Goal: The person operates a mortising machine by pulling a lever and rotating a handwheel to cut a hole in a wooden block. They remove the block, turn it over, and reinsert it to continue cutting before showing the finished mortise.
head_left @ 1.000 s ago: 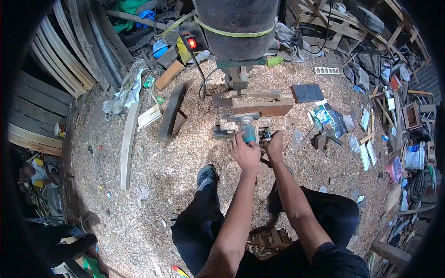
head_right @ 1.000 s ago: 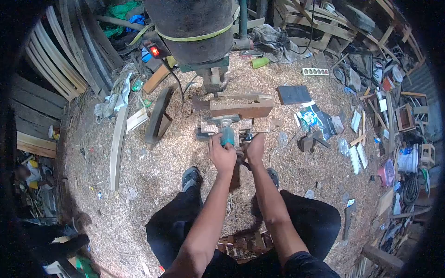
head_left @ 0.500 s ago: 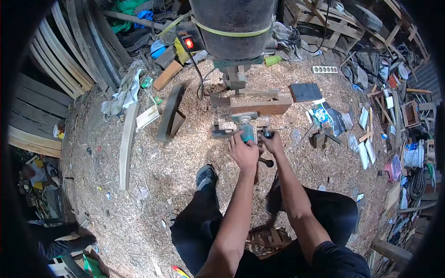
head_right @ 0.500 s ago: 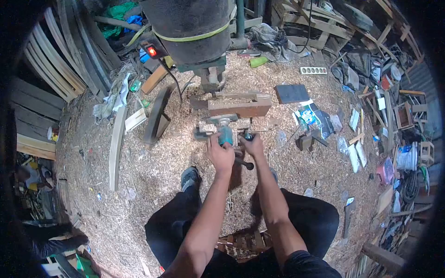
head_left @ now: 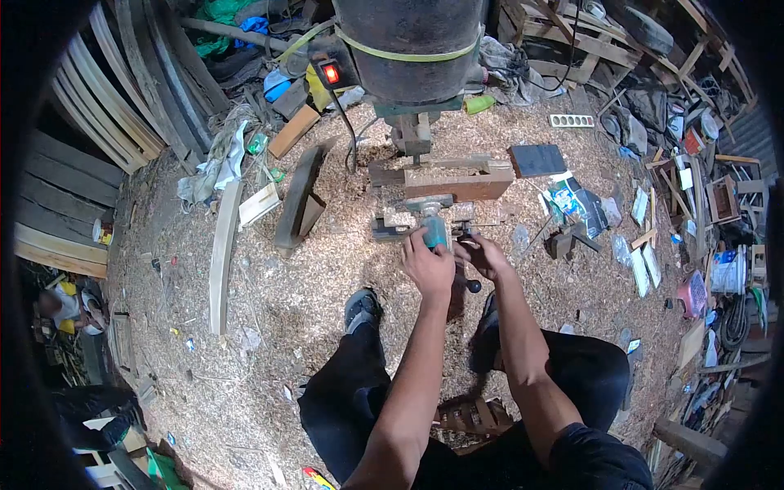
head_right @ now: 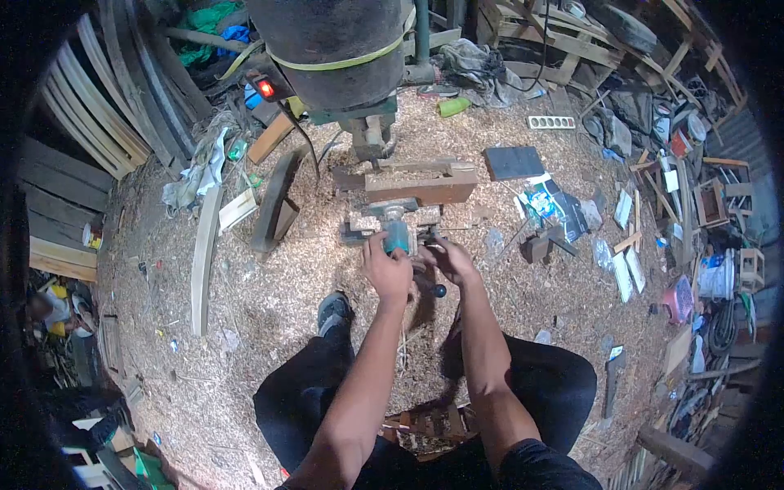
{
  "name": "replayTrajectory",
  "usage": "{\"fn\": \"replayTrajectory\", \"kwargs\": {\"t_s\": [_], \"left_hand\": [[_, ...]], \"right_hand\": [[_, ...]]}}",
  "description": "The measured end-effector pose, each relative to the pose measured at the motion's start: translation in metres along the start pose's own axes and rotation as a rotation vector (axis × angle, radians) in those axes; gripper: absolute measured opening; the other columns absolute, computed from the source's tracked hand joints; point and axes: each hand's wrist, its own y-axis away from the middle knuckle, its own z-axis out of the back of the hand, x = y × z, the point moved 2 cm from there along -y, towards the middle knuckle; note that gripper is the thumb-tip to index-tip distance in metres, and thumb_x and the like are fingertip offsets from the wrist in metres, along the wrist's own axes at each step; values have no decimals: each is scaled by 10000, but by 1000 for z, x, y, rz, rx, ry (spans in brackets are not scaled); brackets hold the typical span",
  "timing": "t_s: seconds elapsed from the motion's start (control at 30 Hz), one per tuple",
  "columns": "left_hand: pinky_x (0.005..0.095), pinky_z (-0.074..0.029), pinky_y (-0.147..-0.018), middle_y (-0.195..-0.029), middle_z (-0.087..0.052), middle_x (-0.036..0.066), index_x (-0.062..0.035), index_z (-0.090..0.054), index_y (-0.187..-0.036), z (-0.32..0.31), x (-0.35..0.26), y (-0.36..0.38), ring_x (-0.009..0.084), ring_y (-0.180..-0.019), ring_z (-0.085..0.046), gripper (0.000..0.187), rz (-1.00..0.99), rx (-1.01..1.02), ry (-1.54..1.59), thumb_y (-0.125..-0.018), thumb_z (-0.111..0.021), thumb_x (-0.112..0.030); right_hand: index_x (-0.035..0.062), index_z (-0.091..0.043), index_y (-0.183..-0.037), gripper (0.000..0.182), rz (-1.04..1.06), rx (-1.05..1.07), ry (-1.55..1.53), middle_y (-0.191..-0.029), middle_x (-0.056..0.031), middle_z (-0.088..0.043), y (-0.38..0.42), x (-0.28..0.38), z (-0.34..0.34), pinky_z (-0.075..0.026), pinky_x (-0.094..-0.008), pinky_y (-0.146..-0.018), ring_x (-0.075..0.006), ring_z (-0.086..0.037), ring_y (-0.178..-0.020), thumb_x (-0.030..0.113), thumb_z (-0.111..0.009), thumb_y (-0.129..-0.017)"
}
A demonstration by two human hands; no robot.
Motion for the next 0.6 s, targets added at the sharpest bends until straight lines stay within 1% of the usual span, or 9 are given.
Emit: {"fn": "replayTrajectory", "kwargs": {"t_s": [0.07,0.1,0.2,0.23,0.33,0.37,0.47,0.5,0.6], "left_hand": [[511,-379,-951,-1108,-590,148,-52,-576,-1085,0,0,-2,369,-1085,-532,398,-5,-4,-6,-692,-640,-59],[511,-380,-950,-1108,-590,149,-49,-576,-1083,1,-1,-2,370,-1084,-532,395,-4,-3,-20,-694,-641,-60],[509,-381,-949,-1115,-590,149,-48,-576,-1082,1,-1,-2,369,-1088,-532,385,4,22,-29,-703,-643,-66],[508,-381,-948,-1119,-591,148,-48,-576,-1082,1,-1,-1,368,-1090,-531,382,9,29,-26,-707,-644,-68],[510,-382,-942,-1111,-592,153,-49,-576,-1075,1,-3,-2,370,-1083,-533,366,18,17,2,-715,-641,-71],[509,-384,-939,-1108,-593,153,-49,-576,-1073,1,-2,-2,369,-1083,-534,363,15,17,-1,-716,-638,-71],[508,-385,-934,-1102,-595,154,-49,-576,-1069,0,-2,-4,368,-1082,-534,358,4,12,-12,-717,-634,-71],[510,-382,-934,-1100,-596,154,-50,-576,-1070,-1,-2,-3,368,-1081,-534,359,4,8,-21,-715,-633,-72],[518,-372,-940,-1102,-598,149,-59,-576,-1076,-3,4,-4,367,-1081,-535,371,-9,14,6,-709,-635,-77]], "right_hand": [[-158,-486,-1166,506,-5,73,-43,-1105,-251,-630,-15,-11,16,-549,-394,-848,-302,-663,-912,208,-691,-883],[-130,-494,-1143,499,116,-136,60,-1062,-247,-637,6,1,-7,-539,-375,-821,-291,-657,-894,197,-726,-847],[-104,-476,-1147,557,440,-672,1354,-1024,-227,-637,16,9,-41,-531,-355,-776,-275,-655,-866,178,-785,-779],[-91,-447,-1176,649,541,-713,1445,-1010,-203,-633,8,1,-34,-525,-338,-744,-260,-656,-833,175,-826,-721],[-104,-432,-1210,616,218,-280,552,-1044,-209,-628,-13,-1,-5,-538,-347,-773,-267,-662,-890,171,-781,-784],[-120,-411,-1245,577,72,-95,44,-1040,-206,-632,-8,0,-1,-557,-362,-794,-286,-669,-922,157,-722,-847],[-133,-380,-1274,544,58,-39,-40,-1024,-206,-639,-6,0,2,-576,-375,-797,-301,-672,-948,131,-665,-893],[-138,-392,-1255,595,94,-117,-30,-1013,-210,-646,-6,-2,-2,-567,-383,-763,-323,-674,-923,176,-709,-862],[-96,-451,-1201,567,427,-636,1308,-959,-171,-648,8,4,-37,-551,-389,-778,-300,-661,-897,175,-756,-808]]}}
